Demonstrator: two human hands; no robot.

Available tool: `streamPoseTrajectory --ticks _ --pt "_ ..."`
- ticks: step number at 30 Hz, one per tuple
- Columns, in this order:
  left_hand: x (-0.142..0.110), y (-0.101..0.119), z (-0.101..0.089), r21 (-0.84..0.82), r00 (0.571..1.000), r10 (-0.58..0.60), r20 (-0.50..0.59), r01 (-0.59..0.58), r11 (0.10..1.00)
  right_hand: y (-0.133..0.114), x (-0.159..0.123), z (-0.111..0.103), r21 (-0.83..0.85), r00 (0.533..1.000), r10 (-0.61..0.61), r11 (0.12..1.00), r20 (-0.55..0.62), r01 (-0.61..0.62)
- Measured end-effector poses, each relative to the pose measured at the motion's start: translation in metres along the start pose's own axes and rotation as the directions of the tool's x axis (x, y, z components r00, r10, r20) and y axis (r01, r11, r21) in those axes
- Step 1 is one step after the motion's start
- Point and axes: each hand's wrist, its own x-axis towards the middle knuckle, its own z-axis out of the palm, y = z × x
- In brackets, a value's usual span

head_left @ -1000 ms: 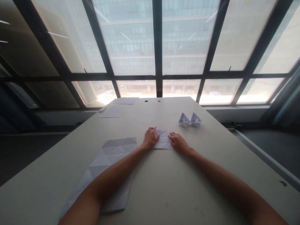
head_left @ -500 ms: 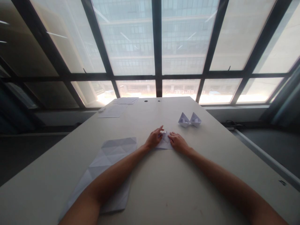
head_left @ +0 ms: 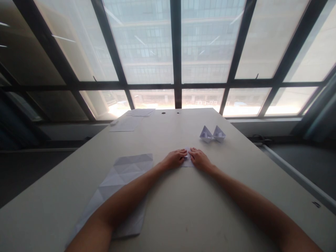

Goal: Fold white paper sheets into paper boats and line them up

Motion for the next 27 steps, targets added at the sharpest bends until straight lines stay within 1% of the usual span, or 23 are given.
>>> streamPoseTrajectory --ticks 5,8,14,20,23,27 --pt "-0.002 0.010 -0.013 0.000 0.996 0.084 0.015 -0.084 0.996 0.001 0.001 0.001 0.010 1.000 0.003 1.000 0.006 -0.003" --pt "-0.002 0.008 -0.013 -0.050 0.995 0.100 0.000 -0.099 0.994 0.001 0.001 0.000 0.012 1.000 0.007 1.000 0.009 -0.008" --pt "-0.003 -0.004 -0.004 -0.153 1.000 0.003 -0.021 -0.006 0.988 0.000 0.001 0.000 0.008 1.000 0.001 1.000 0.004 -0.001" --pt "-0.004 -0.006 -0.004 -0.211 0.996 -0.081 -0.029 0.073 0.975 0.000 0.000 -0.001 0.007 1.000 0.006 1.000 0.021 -0.006" --pt "-0.004 -0.006 -0.004 -0.202 0.994 -0.104 -0.032 0.095 0.975 0.000 0.000 -0.001 0.004 0.999 0.013 1.000 0.036 -0.013" --pt "-0.003 -0.003 -0.006 -0.108 0.995 -0.086 -0.043 0.081 0.991 -0.001 0.000 -0.001 0.000 1.000 0.010 1.000 0.018 -0.010"
